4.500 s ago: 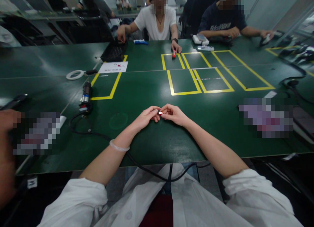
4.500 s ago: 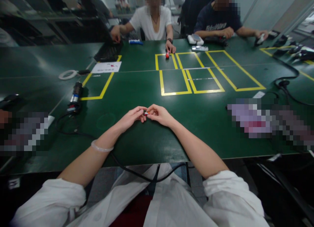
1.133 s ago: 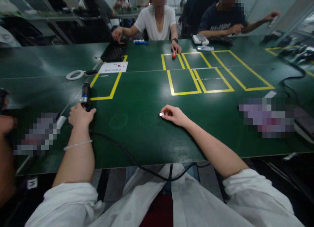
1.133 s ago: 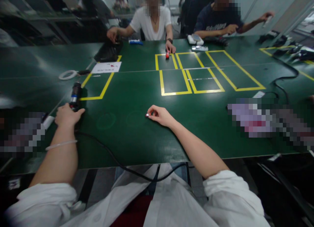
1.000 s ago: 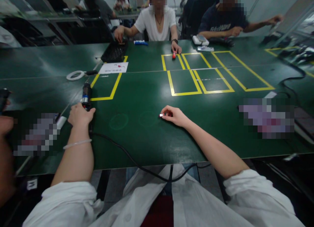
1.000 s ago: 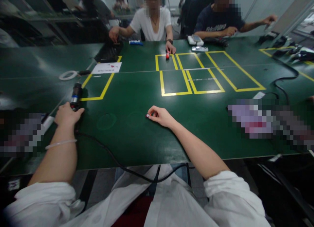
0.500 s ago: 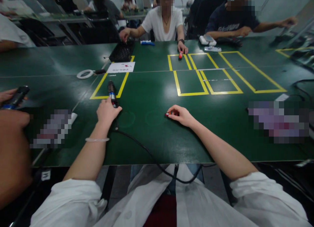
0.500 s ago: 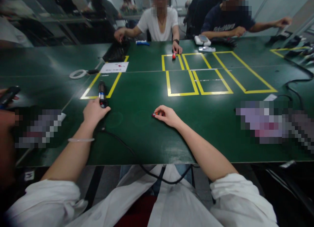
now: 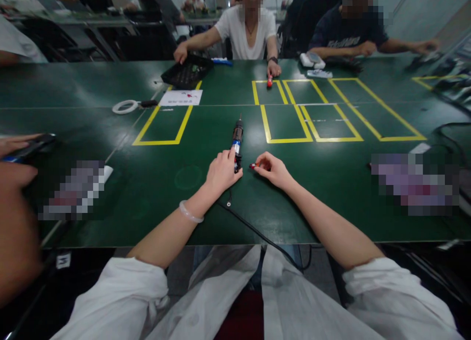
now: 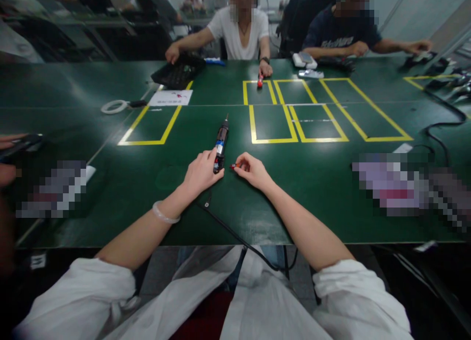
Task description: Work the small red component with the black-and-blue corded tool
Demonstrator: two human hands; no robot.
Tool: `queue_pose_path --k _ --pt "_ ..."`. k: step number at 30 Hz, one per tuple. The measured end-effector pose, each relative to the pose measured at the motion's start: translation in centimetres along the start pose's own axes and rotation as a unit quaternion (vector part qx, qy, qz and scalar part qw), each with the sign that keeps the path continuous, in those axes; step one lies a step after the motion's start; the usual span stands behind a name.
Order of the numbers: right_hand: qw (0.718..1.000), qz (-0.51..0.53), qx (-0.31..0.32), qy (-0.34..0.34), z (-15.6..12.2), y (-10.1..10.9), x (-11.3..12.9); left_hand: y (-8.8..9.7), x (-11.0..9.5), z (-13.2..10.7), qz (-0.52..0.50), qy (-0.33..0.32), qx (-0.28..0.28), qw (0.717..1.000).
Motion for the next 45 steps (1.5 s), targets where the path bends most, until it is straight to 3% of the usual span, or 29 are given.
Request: queue_pose_path --k 6,18,31,45 --pt "1.0 -0.005 -0.013 0.015 0.0 0.3 0.3 0.0 -1.8 -0.1 -0.018 -0.042 -0.003 0.999" --pt "0.99 -0.108 0.046 0.076 -0.1 -0.5 0.8 0.5 -3.1 -0.7 -0.029 -0.075 0.0 0.997" --pt "0.99 -0.125 0.032 0.06 -0.3 -0.2 1.3 0.1 -2.9 -0.9 -0.05 -0.03 0.012 0.998" --pt "0.997 -0.059 0.009 0.041 -0.4 0.1 1.2 0.3 -2.7 -0.3 -0.029 0.0 0.008 1.0"
Point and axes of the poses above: each hand's wrist, its own z-axis towards the middle knuckle, its own y-axis out of the back of the hand, x = y × z, the point moved 5 cm from there along z, towards the middle knuckle, and after that the axes turned 11 degrees about z, right-handed, at the moved point
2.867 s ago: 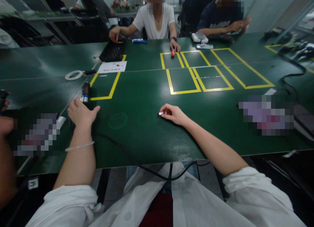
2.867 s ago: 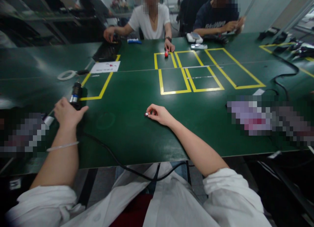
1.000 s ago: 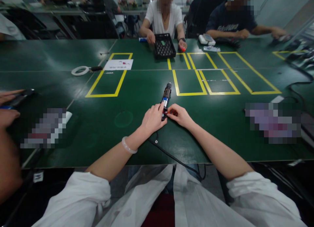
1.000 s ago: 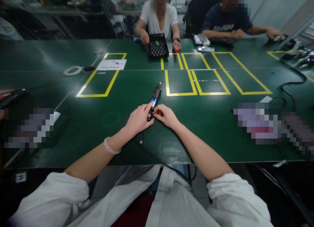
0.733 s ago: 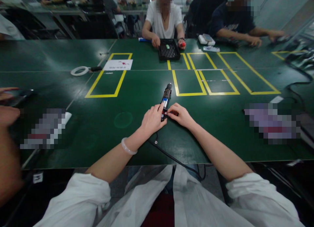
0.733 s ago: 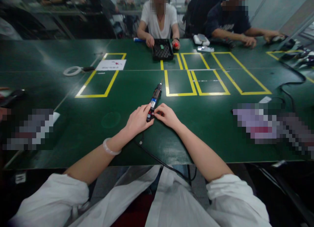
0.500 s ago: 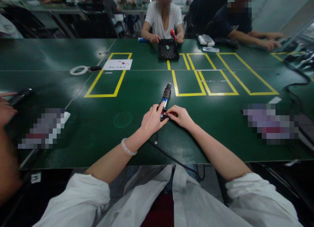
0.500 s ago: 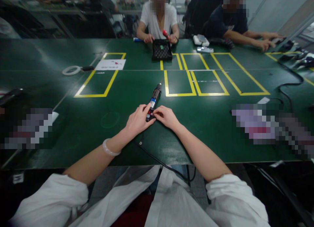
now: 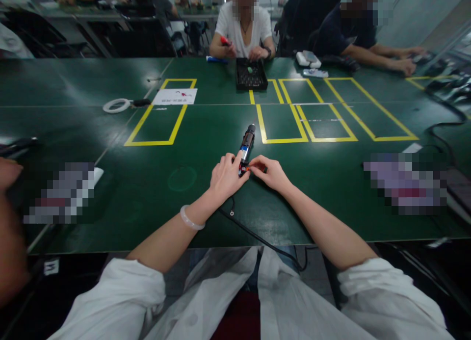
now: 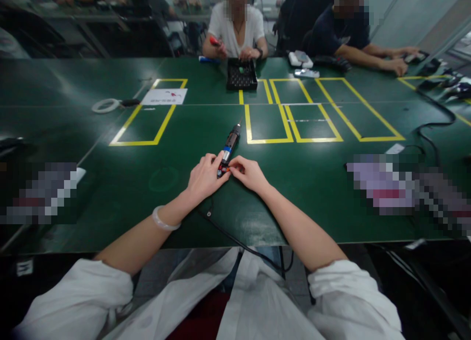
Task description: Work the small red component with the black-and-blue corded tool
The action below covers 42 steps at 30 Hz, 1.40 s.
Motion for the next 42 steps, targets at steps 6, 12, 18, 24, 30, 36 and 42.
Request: queue_pose_path --k 6,12,18,24,30,36,42 --pt "0.999 -0.033 -0.003 0.0 0.2 0.6 -0.5 -0.2 1.5 0.3 0.022 -0.011 0.0 1.0" --pt "0.999 -0.035 -0.014 -0.012 0.3 1.3 -1.2 -0.7 6.5 0.7 0.049 0.039 0.026 0.998" --pt "0.999 -0.036 0.0 -0.014 0.2 0.9 -1.1 -1.4 15.8 0.4 0.057 0.135 0.062 0.987" --pt "0.999 -0.038 0.001 -0.017 0.2 0.9 -1.2 -1.7 25.4 -1.4 0.064 0.256 0.09 0.96" --pt "0.999 -0.037 -0.001 -0.021 0.2 0.8 -1.1 -2.1 31.8 -3.5 0.082 0.359 0.06 0.928" --pt "0.999 -0.039 0.009 -0.028 0.2 0.7 -1.4 -2.2 32.5 -4.5 0.107 0.382 -0.013 0.918" --pt "0.999 -0.039 0.013 -0.027 0.2 0.6 -1.2 -1.5 31.5 -4.4 0.088 0.419 -0.049 0.902"
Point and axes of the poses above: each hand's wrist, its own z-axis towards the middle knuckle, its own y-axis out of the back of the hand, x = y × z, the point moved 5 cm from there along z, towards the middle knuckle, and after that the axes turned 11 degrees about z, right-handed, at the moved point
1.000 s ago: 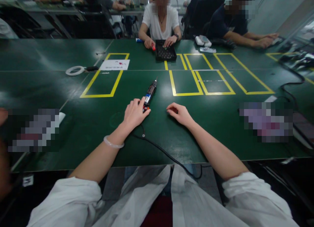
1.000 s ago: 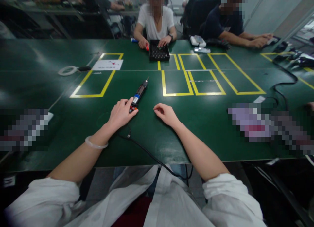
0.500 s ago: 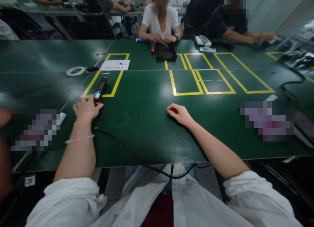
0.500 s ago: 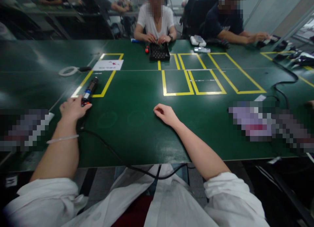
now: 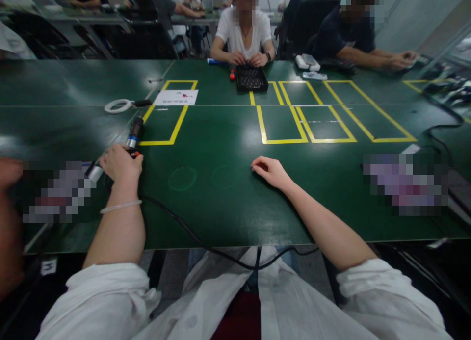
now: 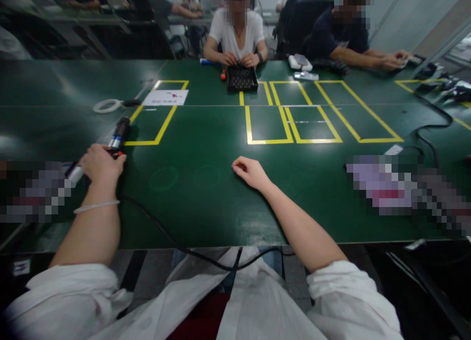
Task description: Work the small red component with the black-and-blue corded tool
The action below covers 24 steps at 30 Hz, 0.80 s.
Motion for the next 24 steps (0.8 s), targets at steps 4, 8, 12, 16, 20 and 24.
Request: queue_pose_path --k 4,8,12,16,20,24 --pt "1.0 0.004 0.004 -0.004 0.0 0.0 0.0 0.5 0.0 -0.2 -0.025 0.023 0.0 0.999" --pt "1.0 0.01 0.007 -0.012 0.1 -0.1 -0.2 2.2 -0.9 -1.0 -0.08 0.017 -0.076 0.994" --pt "0.999 0.034 0.007 -0.023 0.1 -0.4 -0.2 3.9 -5.5 -3.1 -0.252 -0.106 -0.077 0.959" --pt "0.996 0.078 0.011 -0.031 0.1 -0.8 -0.3 5.7 -13.5 -8.0 -0.441 -0.254 0.099 0.855" --pt "0.976 0.21 0.033 -0.053 0.1 -1.3 -0.5 7.7 -20.2 -14.2 -0.529 -0.316 0.319 0.72" --pt "0.938 0.333 0.07 -0.059 0.0 -1.8 0.1 8.2 -23.4 -18.3 -0.534 -0.327 0.444 0.641"
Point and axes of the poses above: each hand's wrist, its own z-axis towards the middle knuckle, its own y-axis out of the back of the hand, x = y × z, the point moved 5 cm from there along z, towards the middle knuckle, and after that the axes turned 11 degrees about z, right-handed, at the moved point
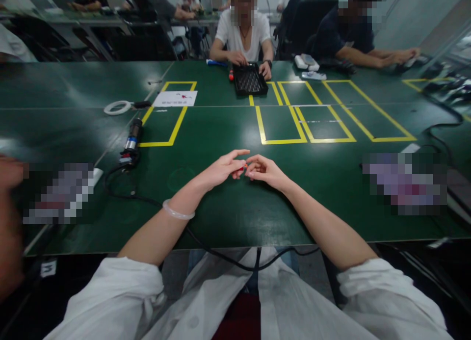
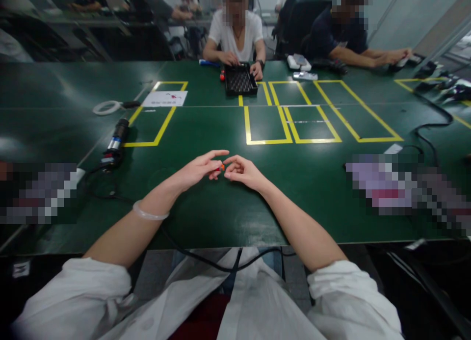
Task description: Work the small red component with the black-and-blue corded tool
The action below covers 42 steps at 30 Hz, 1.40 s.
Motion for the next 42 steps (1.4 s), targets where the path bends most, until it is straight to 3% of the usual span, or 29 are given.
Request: queue_pose_path --k 6,13,21,28,35,42 --pt "0.999 0.03 0.028 0.011 -0.1 -0.8 0.3 -1.5 1.9 0.5 -0.047 0.022 -0.017 0.999" --pt "0.999 -0.018 -0.034 0.015 0.2 0.5 -0.3 -1.1 3.8 0.6 -0.113 0.043 -0.047 0.992" --pt "0.999 -0.035 -0.034 0.007 0.1 0.4 0.0 -1.1 3.0 0.4 0.005 -0.014 -0.062 0.998" --pt "0.998 -0.046 -0.053 -0.002 0.2 0.6 0.2 -1.2 2.1 -0.1 0.125 -0.084 -0.097 0.984" --pt "0.997 -0.06 -0.052 0.021 0.2 0.7 0.4 -1.1 2.6 0.1 0.103 -0.054 -0.101 0.988" --pt "0.996 -0.052 -0.065 0.024 0.2 1.1 0.0 -0.7 2.3 0.0 0.108 -0.08 -0.137 0.981"
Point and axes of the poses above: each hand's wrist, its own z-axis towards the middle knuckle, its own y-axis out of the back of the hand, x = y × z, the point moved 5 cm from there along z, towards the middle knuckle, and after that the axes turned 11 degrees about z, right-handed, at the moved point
